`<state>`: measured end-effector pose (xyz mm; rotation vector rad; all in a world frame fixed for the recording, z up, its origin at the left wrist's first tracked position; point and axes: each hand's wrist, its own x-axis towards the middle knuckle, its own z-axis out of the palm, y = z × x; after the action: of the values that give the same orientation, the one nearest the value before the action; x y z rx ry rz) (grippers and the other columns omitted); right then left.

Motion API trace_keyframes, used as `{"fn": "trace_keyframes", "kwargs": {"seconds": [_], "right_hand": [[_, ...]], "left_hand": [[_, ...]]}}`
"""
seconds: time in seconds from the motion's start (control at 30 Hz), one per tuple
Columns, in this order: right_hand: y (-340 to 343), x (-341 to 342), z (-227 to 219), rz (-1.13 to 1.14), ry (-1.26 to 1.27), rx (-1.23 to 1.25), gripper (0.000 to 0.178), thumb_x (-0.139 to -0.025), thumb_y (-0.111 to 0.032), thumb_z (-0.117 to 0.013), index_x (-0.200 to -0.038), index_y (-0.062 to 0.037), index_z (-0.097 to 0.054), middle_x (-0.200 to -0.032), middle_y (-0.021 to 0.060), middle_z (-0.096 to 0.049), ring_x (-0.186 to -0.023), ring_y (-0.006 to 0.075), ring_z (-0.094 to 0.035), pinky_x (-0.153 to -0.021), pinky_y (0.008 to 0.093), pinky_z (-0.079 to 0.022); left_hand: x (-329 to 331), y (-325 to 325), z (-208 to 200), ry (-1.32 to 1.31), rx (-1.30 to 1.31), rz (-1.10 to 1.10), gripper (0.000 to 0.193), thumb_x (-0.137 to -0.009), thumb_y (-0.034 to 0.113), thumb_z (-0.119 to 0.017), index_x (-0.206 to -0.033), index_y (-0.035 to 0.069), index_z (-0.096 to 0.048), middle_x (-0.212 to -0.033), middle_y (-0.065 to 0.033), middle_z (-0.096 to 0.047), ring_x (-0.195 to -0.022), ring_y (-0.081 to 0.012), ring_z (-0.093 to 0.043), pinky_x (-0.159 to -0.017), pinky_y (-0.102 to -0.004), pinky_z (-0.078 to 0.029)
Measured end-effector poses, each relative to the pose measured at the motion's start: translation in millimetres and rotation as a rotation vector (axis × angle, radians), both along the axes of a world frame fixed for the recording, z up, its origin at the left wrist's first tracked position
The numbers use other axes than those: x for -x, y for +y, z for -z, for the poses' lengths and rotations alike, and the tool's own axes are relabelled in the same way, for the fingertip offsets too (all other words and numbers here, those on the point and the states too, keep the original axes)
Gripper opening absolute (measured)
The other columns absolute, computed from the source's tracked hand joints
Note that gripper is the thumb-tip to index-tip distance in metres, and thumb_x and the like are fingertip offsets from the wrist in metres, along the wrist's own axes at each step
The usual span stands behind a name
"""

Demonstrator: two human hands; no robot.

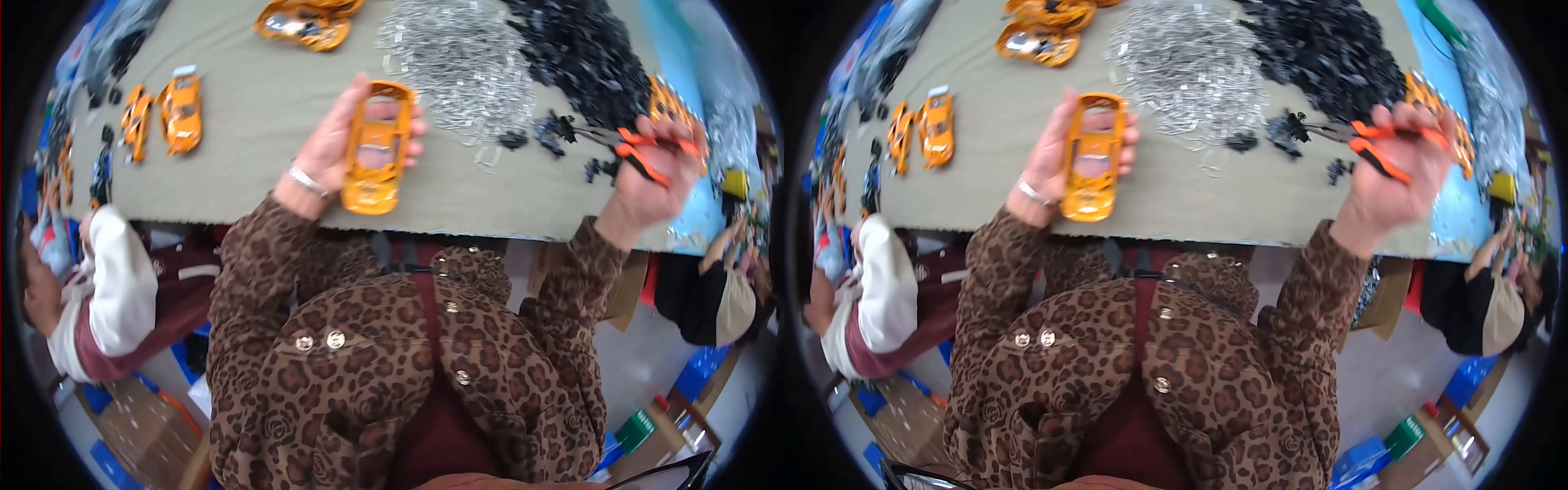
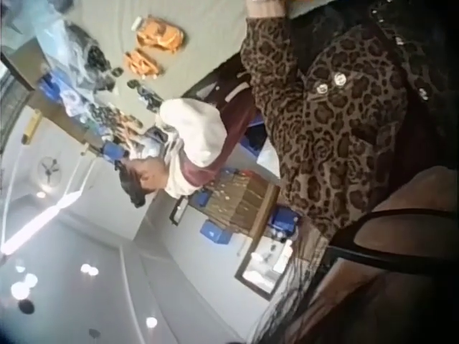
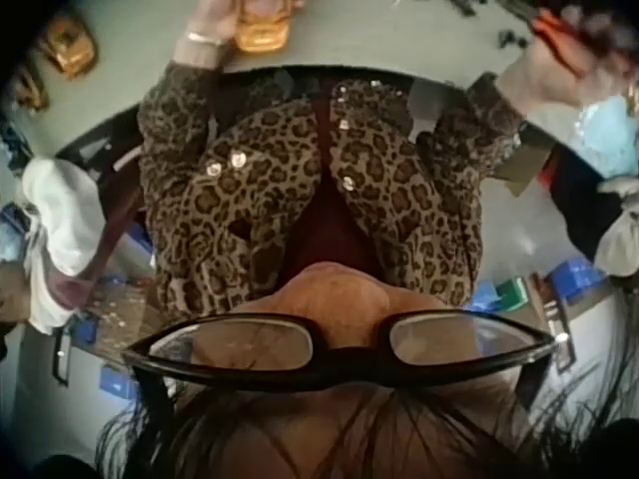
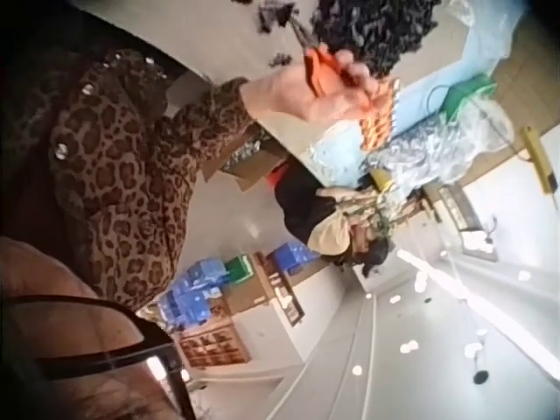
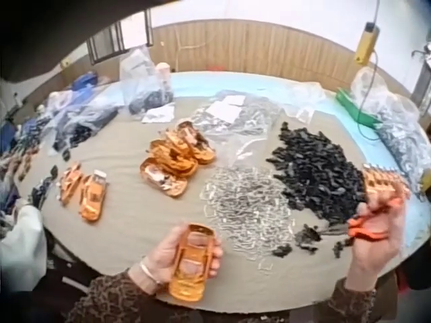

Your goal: Assembling small yellow toy cars using pliers and a screwdriver at a factory workbench.

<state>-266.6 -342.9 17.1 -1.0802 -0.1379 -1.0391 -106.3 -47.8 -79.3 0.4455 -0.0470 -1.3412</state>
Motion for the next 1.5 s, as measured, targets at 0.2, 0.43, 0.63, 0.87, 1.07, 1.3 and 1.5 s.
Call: {"fn": "trace_keyframes", "kwargs": {"seconds": [0.2,0.43,0.63,0.87,1.07,1.3,1.5], "right_hand": [[85,-39,0,-0.374,-0.141,-0.076,0.045,-0.081,-0.029,-0.061,-0.118,-0.0052,-0.053,-0.095,0.0027,-0.048,-0.086,0.0174,-0.039,-0.072,0.0342,-0.033],[123,-71,33,-0.441,-0.065,-0.084,0.048,-0.085,-0.03,-0.056,-0.126,-0.0079,-0.047,-0.097,0.0037,-0.048,-0.086,0.0182,-0.04,-0.072,0.037,-0.035],[120,-74,36,-0.519,-0.082,-0.005,0.046,-0.089,-0.019,-0.053,-0.13,-0.0039,-0.04,-0.1,0.0087,-0.052,-0.087,0.0198,-0.047,-0.074,0.0391,-0.042],[138,-75,29,-0.489,0.042,0.194,0.05,-0.087,-0.021,-0.055,-0.131,-0.0015,-0.039,-0.1,0.0085,-0.05,-0.086,0.0197,-0.044,-0.073,0.0383,-0.04],[158,-84,18,-0.605,0.019,0.292,0.049,-0.087,-0.015,-0.055,-0.13,0.0009,-0.038,-0.1,0.0097,-0.05,-0.087,0.0196,-0.046,-0.077,0.0388,-0.042],[170,-80,2,-0.463,0.294,0.198,0.048,-0.086,-0.012,-0.06,-0.127,0.0053,-0.041,-0.093,0.0101,-0.054,-0.079,0.0137,-0.053,-0.072,0.0237,-0.046],[158,-94,12,-0.508,0.278,0.15,0.042,-0.087,-0.008,-0.056,-0.125,0.0043,-0.043,-0.098,0.0106,-0.054,-0.08,0.0151,-0.053,-0.072,0.0255,-0.047]], "left_hand": [[2,-13,3,-0.105,0.036,-0.122,0.068,-0.087,0.061,-0.042,-0.115,0.0,-0.051,-0.104,-0.0158,-0.059,-0.092,-0.0307,-0.062,-0.081,-0.0479,-0.052],[2,-15,2,-0.13,0.024,-0.109,0.066,-0.087,0.06,-0.041,-0.117,0.001,-0.05,-0.106,-0.0169,-0.058,-0.096,-0.0341,-0.06,-0.084,-0.0506,-0.05],[3,-17,2,-0.128,0.031,-0.098,0.063,-0.089,0.056,-0.042,-0.119,0.001,-0.049,-0.107,-0.016,-0.058,-0.097,-0.0368,-0.059,-0.083,-0.0511,-0.049],[4,-17,1,-0.102,0.067,-0.117,0.056,-0.089,0.051,-0.046,-0.116,0.002,-0.051,-0.108,-0.0128,-0.058,-0.096,-0.0304,-0.06,-0.081,-0.051,-0.051],[1,-15,5,-0.23,0.068,-0.145,0.053,-0.089,0.05,-0.048,-0.113,0.003,-0.052,-0.107,-0.0113,-0.058,-0.095,-0.0245,-0.06,-0.078,-0.0493,-0.053],[4,-17,4,-0.306,0.085,-0.202,0.051,-0.088,0.049,-0.049,-0.113,0.005,-0.052,-0.108,-0.0108,-0.057,-0.094,-0.0249,-0.061,-0.077,-0.0487,-0.054],[7,-16,3,-0.228,0.053,-0.203,0.051,-0.088,0.049,-0.048,-0.116,0.006,-0.051,-0.11,-0.0128,-0.057,-0.091,-0.0292,-0.062,-0.077,-0.0485,-0.054]]}}
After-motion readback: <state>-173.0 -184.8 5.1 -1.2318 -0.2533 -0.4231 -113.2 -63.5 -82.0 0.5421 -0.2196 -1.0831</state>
